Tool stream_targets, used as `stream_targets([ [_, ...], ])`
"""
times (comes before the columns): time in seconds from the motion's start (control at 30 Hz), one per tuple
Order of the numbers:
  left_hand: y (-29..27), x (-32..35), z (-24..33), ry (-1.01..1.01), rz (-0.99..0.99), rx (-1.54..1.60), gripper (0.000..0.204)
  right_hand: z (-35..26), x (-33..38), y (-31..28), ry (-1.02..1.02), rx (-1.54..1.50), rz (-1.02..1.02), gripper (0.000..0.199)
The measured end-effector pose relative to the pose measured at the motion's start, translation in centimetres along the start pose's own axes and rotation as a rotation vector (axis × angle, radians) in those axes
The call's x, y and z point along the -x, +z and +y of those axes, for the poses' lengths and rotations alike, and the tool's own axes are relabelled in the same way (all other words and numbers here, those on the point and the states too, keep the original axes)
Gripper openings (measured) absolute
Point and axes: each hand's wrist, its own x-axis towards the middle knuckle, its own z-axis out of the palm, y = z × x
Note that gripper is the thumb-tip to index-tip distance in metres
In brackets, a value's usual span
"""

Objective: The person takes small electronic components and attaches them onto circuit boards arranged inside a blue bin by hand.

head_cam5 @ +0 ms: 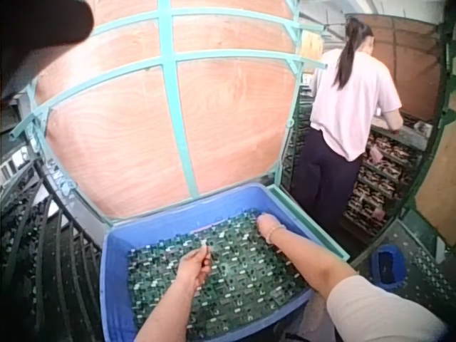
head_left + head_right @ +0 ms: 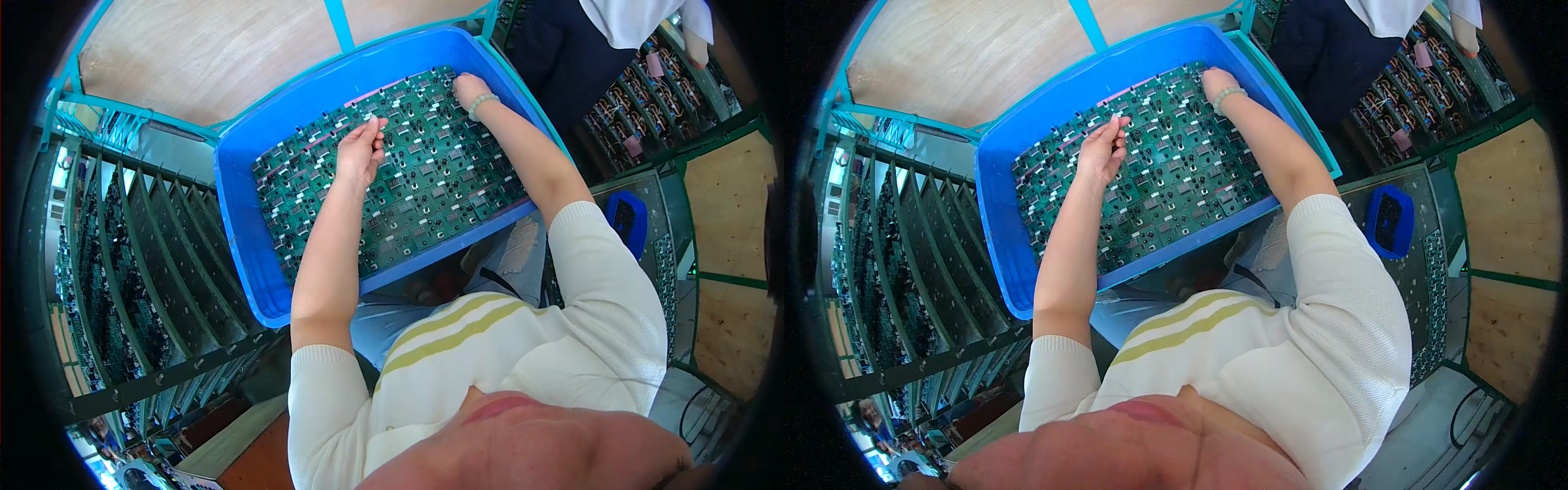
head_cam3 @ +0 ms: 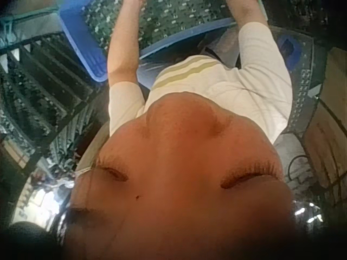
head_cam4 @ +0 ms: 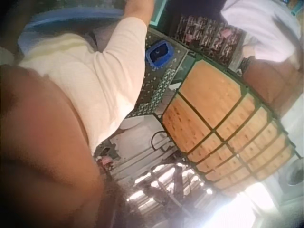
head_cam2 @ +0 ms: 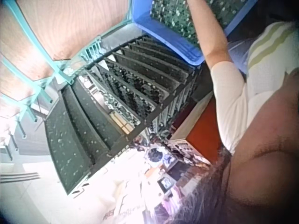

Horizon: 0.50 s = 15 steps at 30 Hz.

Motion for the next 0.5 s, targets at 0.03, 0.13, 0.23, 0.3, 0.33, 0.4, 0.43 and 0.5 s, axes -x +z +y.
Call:
stream_targets([
  [0.03, -0.08, -0.08, -0.05, 0.002, 0.001, -0.001, 0.019, -0.05, 0.03, -0.07, -0.002, -0.001, 0.001, 0.018],
  [0.13, -0.31, -0.14, -0.05, 0.005, -0.022, 0.051, 0.017, -0.51, 0.28, -0.31, -0.009, 0.017, -0.011, 0.018],
  [0.23, 0.12, 0.11, -0.07, 0.025, -0.029, -0.012, 0.017, -0.56, 0.35, -0.20, 0.052, 0.049, 0.020, 0.017],
  [0.3, 0.41, 0.28, -0.08, 0.035, 0.013, 0.002, 0.015, -0.61, 0.32, -0.18, 0.051, 0.017, 0.023, 0.017],
  [0.33, 0.44, 0.27, -0.09, 0.037, 0.013, 0.001, 0.015, -0.58, 0.37, -0.18, 0.051, 0.016, 0.024, 0.017],
  [0.4, 0.26, 0.21, -0.15, 0.014, -0.006, 0.015, 0.016, -0.80, 0.59, -0.30, 0.035, 0.055, -0.018, 0.018],
  [0.43, 0.15, 0.16, -0.14, 0.016, -0.005, 0.015, 0.016, -0.96, 0.61, -0.38, 0.033, 0.054, -0.017, 0.018],
  [0.5, 0.03, 0.08, -0.16, -0.007, -0.030, 0.031, 0.016, -0.98, 0.76, -0.38, 0.046, 0.066, 0.022, 0.018],
])
